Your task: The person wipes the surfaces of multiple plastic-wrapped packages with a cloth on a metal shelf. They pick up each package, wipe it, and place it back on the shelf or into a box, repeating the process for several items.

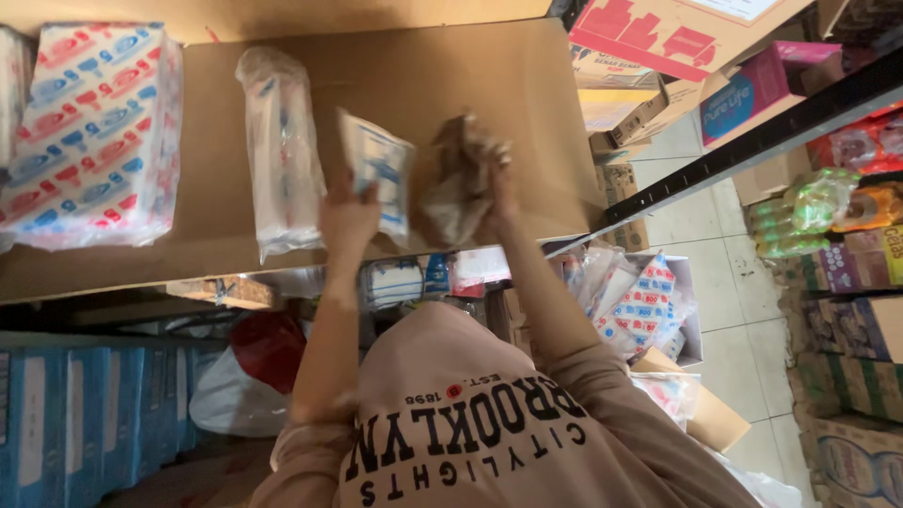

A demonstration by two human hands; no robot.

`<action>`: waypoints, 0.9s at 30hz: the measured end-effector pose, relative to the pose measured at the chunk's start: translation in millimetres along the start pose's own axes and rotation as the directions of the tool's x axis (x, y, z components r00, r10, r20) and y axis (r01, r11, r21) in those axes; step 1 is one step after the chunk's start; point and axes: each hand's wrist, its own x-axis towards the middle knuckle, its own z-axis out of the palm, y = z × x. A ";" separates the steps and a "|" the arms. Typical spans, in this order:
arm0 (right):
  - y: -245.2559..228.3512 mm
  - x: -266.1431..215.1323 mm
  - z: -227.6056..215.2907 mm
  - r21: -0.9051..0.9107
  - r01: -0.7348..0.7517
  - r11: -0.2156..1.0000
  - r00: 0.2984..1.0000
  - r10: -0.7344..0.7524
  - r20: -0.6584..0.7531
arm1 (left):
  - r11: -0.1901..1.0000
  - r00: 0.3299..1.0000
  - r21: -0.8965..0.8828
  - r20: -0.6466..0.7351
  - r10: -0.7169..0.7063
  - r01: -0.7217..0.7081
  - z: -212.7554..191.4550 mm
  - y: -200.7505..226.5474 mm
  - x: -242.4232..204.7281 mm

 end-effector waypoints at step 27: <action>37.2 -62.4 116.3 -0.583 0.128 0.803 0.957 0.056 0.286 | 0.992 0.983 0.096 -0.155 0.100 -0.086 -15.3 19.1 -4.1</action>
